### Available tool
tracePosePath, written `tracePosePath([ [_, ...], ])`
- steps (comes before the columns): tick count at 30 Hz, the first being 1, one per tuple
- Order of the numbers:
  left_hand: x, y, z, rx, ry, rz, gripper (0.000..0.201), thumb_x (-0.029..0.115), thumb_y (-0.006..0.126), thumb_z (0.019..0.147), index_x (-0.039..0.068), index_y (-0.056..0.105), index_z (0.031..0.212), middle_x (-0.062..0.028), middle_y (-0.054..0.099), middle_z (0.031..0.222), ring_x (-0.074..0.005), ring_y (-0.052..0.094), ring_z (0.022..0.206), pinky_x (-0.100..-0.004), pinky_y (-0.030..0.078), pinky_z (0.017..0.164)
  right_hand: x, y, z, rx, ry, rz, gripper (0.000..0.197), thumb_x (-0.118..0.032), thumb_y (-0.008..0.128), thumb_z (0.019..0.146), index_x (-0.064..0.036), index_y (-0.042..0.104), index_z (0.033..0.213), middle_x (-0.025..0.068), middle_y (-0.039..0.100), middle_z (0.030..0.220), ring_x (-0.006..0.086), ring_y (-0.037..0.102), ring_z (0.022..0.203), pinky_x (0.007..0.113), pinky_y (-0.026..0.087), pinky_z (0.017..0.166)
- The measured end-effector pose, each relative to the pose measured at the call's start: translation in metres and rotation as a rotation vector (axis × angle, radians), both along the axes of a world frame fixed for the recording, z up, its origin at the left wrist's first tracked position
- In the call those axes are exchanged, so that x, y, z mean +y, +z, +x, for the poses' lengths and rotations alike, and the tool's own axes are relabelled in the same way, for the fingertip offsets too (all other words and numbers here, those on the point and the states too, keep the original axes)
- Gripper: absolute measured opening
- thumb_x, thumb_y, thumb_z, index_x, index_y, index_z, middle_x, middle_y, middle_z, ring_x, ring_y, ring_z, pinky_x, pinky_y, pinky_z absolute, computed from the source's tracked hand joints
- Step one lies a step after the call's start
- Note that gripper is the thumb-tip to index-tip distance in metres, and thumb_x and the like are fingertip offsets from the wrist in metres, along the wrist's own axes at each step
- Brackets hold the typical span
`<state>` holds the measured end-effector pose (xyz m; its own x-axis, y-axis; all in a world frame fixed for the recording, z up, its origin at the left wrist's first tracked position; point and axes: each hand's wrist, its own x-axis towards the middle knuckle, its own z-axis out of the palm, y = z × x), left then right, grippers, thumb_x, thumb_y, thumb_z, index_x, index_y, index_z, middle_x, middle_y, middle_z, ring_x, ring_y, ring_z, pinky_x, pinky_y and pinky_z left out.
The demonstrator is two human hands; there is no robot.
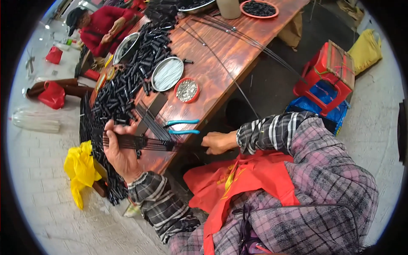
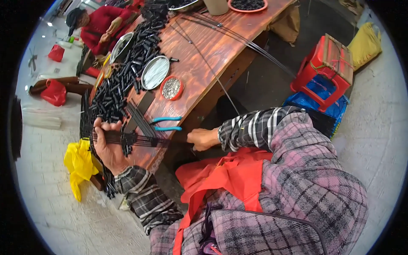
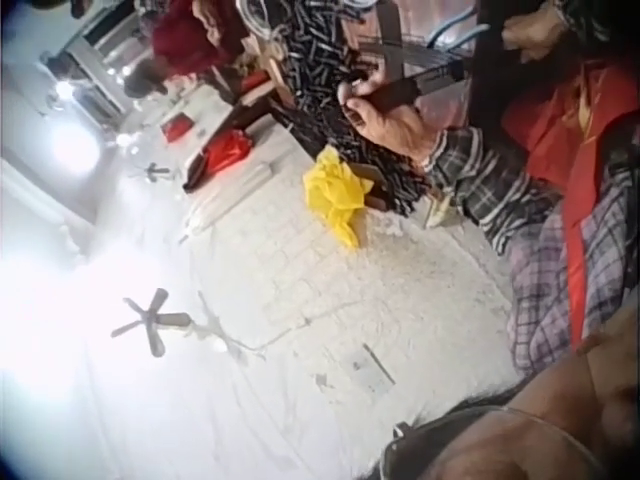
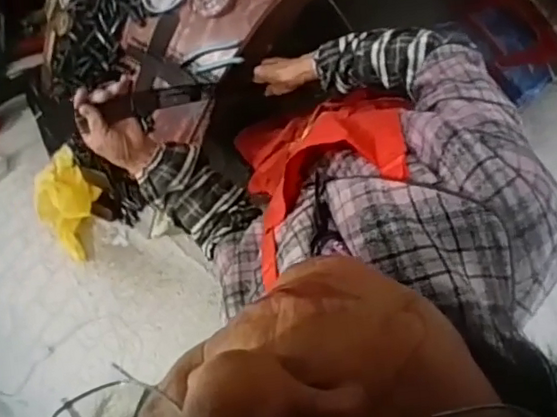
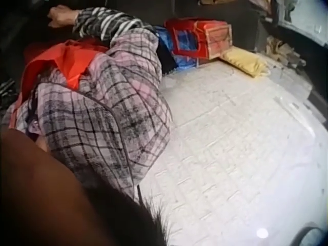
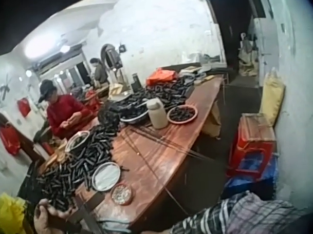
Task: Assembling bundles of black synthetic fiber strips and securing them with bands.
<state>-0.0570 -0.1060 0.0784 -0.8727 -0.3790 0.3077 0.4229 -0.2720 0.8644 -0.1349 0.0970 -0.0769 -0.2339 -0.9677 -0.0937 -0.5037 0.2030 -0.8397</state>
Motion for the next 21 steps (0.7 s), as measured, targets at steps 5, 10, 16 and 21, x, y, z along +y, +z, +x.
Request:
tracePosePath([
  [5,0.002,0.005,0.001,-0.046,0.013,0.018,0.020,0.015,0.041,0.088,-0.001,0.048,0.099,-0.0106,0.055,0.079,-0.0241,0.055,0.076,-0.0415,0.045,0.077,0.042,0.070,-0.021,0.364,0.073,0.093,0.027,-0.025,0.059,0.066,0.0023,0.057,0.069,0.0197,0.056,0.064,0.0364,0.057,0.066,0.043,0.045,0.056],
  [10,0.010,0.009,0.005,-0.094,0.064,-0.017,0.019,0.014,0.042,0.088,0.000,0.048,0.098,-0.0120,0.056,0.080,-0.0255,0.056,0.078,-0.0407,0.045,0.078,0.087,0.101,-0.084,0.593,-0.134,0.256,0.028,-0.027,0.058,0.066,0.0014,0.059,0.065,0.0199,0.057,0.064,0.0354,0.057,0.064,0.042,0.046,0.055],
  [16,0.014,0.005,-0.006,-0.090,0.085,-0.044,0.018,0.014,0.042,0.088,0.000,0.048,0.097,-0.0154,0.058,0.083,-0.0270,0.058,0.079,-0.0374,0.046,0.076,0.134,0.094,-0.140,0.599,-0.368,0.365,0.027,-0.023,0.057,0.069,0.0030,0.058,0.076,0.0197,0.058,0.075,0.0340,0.056,0.075,0.041,0.045,0.064],
  [21,0.020,0.006,-0.011,-0.098,0.076,-0.127,0.021,0.014,0.042,0.088,-0.002,0.049,0.099,-0.0166,0.059,0.084,-0.0299,0.059,0.081,-0.0397,0.046,0.077,0.138,0.100,-0.110,0.255,-0.383,0.006,0.018,-0.011,0.057,0.069,0.0039,0.058,0.080,0.0171,0.058,0.069,0.0272,0.058,0.064,0.033,0.045,0.056],
])
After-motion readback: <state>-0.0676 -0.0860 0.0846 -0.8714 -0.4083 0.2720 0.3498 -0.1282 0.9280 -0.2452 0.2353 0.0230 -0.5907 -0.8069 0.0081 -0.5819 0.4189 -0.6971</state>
